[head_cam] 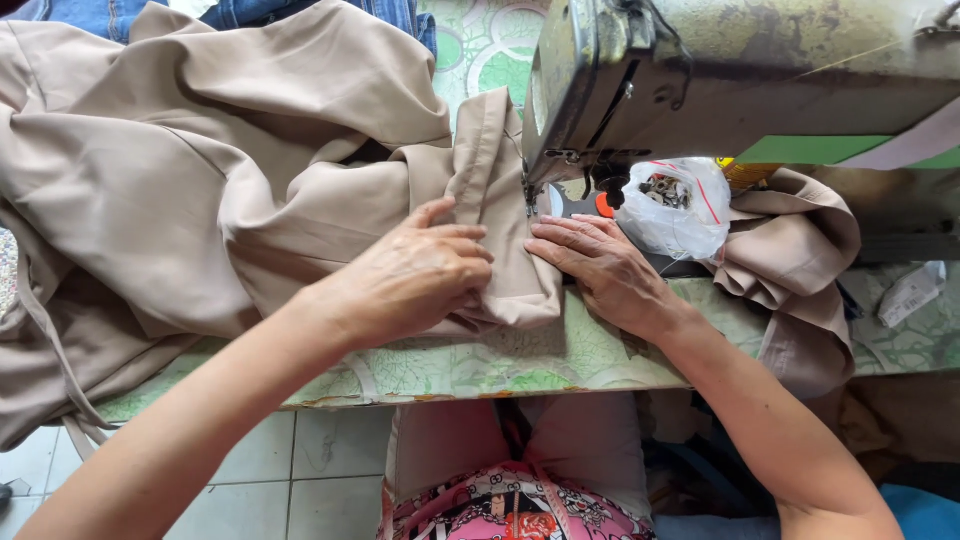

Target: Measuring and folding fabric pieces using a tape measure at a sewing workstation to prepare for assembly.

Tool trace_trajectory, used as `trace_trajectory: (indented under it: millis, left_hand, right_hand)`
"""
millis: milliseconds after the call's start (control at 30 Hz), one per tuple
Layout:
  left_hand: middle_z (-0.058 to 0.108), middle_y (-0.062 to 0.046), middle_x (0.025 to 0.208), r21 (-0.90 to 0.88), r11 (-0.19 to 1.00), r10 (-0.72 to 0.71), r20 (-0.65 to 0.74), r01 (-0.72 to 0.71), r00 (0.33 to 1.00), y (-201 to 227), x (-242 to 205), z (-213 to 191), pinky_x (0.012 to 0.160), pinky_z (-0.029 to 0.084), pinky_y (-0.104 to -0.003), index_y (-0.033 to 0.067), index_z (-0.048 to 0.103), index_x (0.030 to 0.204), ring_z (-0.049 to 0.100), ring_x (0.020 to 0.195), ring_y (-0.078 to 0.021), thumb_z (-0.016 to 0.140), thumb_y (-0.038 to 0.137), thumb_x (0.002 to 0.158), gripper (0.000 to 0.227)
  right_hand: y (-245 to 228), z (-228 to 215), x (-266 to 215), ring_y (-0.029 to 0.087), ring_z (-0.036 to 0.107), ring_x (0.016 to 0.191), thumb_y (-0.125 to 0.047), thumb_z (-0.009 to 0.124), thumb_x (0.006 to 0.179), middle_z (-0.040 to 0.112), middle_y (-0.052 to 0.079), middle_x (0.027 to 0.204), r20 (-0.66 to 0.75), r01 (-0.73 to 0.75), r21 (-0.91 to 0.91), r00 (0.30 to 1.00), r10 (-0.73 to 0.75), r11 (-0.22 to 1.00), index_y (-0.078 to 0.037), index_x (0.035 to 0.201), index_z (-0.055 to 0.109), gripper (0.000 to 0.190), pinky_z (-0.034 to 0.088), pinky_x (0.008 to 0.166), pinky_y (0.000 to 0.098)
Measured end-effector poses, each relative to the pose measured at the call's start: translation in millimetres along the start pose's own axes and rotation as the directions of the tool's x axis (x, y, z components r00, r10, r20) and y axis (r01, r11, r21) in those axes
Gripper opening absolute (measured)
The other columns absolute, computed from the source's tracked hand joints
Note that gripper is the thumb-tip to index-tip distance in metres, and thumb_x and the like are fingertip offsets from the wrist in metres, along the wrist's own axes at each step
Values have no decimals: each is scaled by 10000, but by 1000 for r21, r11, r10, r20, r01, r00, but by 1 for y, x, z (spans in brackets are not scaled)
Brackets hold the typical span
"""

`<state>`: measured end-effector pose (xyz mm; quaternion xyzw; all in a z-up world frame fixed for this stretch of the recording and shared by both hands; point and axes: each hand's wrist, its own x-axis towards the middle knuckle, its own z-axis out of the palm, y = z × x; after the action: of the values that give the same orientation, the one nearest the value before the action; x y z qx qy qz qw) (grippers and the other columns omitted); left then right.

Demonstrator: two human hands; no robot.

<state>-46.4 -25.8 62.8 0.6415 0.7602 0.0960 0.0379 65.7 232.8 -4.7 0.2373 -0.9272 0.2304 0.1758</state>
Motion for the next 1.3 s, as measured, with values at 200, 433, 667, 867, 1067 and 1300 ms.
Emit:
trace_trajectory:
  millis: [200, 433, 667, 867, 1067, 1300]
  left_hand:
    - [624, -78, 794, 296, 953, -8, -200, 68, 980, 21, -16, -45, 1025, 470, -500, 113, 634, 736, 649, 816, -302, 646, 98, 904, 169]
    - [583, 16, 638, 126, 984, 153, -199, -130, 968, 98, -30, -10, 541, 452, -389, 138, 539, 961, 606, 492, -227, 560, 57, 861, 130]
    - [522, -59, 818, 368, 917, 257, -252, -153, 933, 142, -37, 45, 634, 401, -368, 114, 628, 914, 520, 710, -224, 543, 42, 931, 113]
    - [560, -165, 837, 517, 850, 278, -271, -105, 922, 151, -40, 69, 577, 353, -326, 46, 578, 991, 473, 619, -202, 462, -1, 943, 134]
    - [548, -116, 796, 609, 768, 338, -126, -196, 933, 149, -44, 84, 526, 293, -273, 43, 600, 1020, 434, 551, -119, 429, 44, 929, 194]
    - [584, -160, 832, 630, 746, 343, -88, -215, 935, 150, -45, 90, 535, 292, -288, 36, 599, 1014, 439, 561, -145, 419, 42, 960, 189]
  right_hand:
    - [12, 3, -6, 289, 543, 1396, 218, 514, 671, 576, 75, 1497, 75, 39, 2, 996, -39, 999, -36, 1323, 631, 710, 394, 1150, 474]
    - [9, 1, -5, 318, 539, 1401, 180, 510, 672, 563, 97, 1519, 112, 51, -62, 993, -44, 997, -96, 1464, 549, 839, 385, 1170, 480]
    - [9, -5, 0, 312, 564, 1374, 228, 447, 694, 584, 124, 1486, 84, 62, 8, 995, -62, 998, -45, 1409, 575, 777, 408, 1143, 466]
    - [13, -5, 3, 339, 598, 1304, 212, 429, 672, 599, 133, 1445, 122, 39, 35, 992, -43, 999, -52, 1395, 582, 784, 438, 1065, 480]
    - [5, -10, 6, 366, 607, 1248, 184, 466, 796, 590, 138, 1449, 150, 39, 18, 988, -41, 999, -26, 1366, 615, 625, 451, 1015, 473]
    - [-9, -11, -21, 300, 445, 1479, -113, 322, 1072, 507, 149, 1567, 272, 115, -143, 960, -73, 983, -57, 1509, 499, 475, 335, 1188, 467]
